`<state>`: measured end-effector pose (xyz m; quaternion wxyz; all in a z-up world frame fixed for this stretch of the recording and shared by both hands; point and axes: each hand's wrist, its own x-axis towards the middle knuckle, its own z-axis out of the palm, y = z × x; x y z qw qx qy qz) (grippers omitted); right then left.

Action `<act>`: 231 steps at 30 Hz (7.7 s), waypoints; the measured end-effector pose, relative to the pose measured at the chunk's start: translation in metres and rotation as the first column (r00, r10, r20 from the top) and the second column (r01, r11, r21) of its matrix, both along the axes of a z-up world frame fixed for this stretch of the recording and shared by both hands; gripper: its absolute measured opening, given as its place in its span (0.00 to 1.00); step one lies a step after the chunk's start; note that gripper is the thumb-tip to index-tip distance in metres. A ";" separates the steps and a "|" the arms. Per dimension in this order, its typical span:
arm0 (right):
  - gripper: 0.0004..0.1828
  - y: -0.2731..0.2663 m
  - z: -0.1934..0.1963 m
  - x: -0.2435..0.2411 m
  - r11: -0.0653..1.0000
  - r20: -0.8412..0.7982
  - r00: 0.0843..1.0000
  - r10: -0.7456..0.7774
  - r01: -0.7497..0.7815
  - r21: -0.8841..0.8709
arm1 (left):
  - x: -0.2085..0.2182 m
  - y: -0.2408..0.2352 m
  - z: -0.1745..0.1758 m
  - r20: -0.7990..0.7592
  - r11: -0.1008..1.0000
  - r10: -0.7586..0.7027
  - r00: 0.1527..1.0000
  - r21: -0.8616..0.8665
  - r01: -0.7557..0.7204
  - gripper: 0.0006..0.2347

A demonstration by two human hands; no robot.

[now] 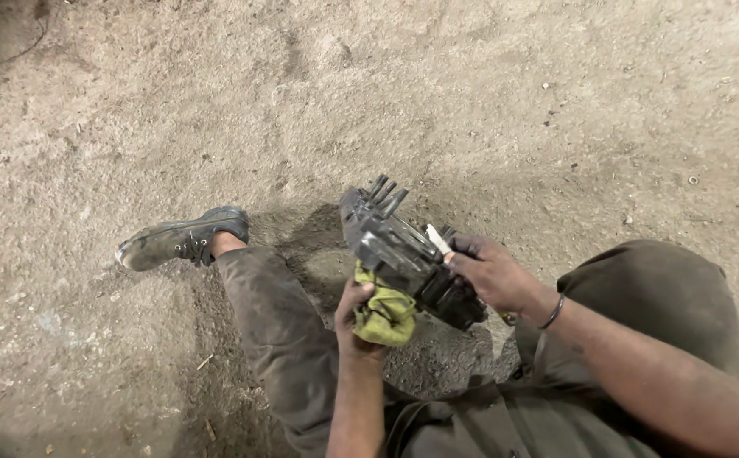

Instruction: The person sits on the ground and cleans a metal engine cylinder head using a scraper and a rag. They scrape residue from the surface and wipe it with the rag, then flip the part over to scrape and wipe the underside.

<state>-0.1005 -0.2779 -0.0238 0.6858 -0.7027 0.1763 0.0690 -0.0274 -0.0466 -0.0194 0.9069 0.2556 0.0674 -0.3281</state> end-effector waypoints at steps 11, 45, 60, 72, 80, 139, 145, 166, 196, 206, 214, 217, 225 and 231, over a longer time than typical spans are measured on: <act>0.28 -0.005 0.043 -0.007 0.981 -0.509 0.850 -0.134 0.042 -0.188 | -0.019 -0.018 -0.011 0.273 0.953 -0.247 0.930 0.244 0.181 0.37; 0.28 0.035 0.056 -0.010 0.873 0.448 0.886 0.120 0.120 -0.472 | 0.001 -0.071 0.076 0.690 0.221 -0.709 0.144 0.412 -0.884 0.12; 0.28 0.043 0.077 -0.007 0.719 -0.012 0.998 0.062 -0.053 -0.693 | 0.037 -0.078 0.092 0.425 0.622 0.138 0.895 0.666 -0.412 0.13; 0.23 0.034 0.081 -0.006 0.750 0.039 0.989 0.145 -0.084 -0.656 | 0.102 -0.066 0.150 0.342 0.004 -0.884 0.318 0.687 -0.726 0.16; 0.29 0.017 0.083 -0.001 0.715 0.015 0.976 0.218 -0.149 -0.683 | 0.092 -0.077 0.160 -0.110 -0.220 -0.947 0.302 0.908 -0.356 0.22; 0.17 -0.124 0.054 0.046 0.708 -0.111 0.949 -0.294 0.138 -0.692 | 0.116 -0.096 0.030 0.197 0.006 -0.772 0.605 0.953 -0.303 0.21; 0.16 -0.132 0.053 0.051 0.717 -0.154 0.939 -0.308 0.123 -0.686 | 0.093 -0.088 0.002 0.154 -0.052 -0.762 0.629 0.953 -0.297 0.22; 0.15 -0.092 0.106 0.101 0.807 -0.217 0.960 -0.176 0.015 -0.590 | 0.018 -0.041 0.029 0.538 0.162 -0.364 0.760 0.840 -0.518 0.17; 0.16 -0.058 0.111 0.020 0.372 -0.269 0.944 -0.192 -0.184 -0.910 | 0.084 -0.114 0.043 0.381 -0.051 -0.630 0.677 0.850 -0.525 0.15; 0.15 -0.040 0.106 0.011 0.455 -0.233 0.957 -0.175 -0.131 -0.881 | 0.088 -0.115 0.032 0.485 0.003 -0.597 0.639 0.798 -0.603 0.15; 0.20 -0.034 0.115 0.021 0.498 -0.423 0.879 -0.221 -0.271 -0.823 | 0.087 -0.114 0.029 0.520 0.025 -0.596 0.612 0.774 -0.633 0.15; 0.22 -0.033 0.119 0.024 0.489 -0.515 0.840 -0.170 -0.382 -0.784 | 0.091 -0.118 0.033 0.282 -0.008 -0.586 0.760 0.936 -0.353 0.17; 0.19 -0.035 0.123 0.023 0.450 -0.479 0.863 -0.162 -0.368 -0.814 | 0.090 -0.118 0.039 0.310 -0.047 -0.641 0.702 0.898 -0.438 0.16; 0.22 -0.032 0.125 0.024 0.467 -0.361 0.903 -0.231 -0.223 -0.856 | 0.088 -0.113 0.029 0.480 0.023 -0.593 0.646 0.813 -0.582 0.15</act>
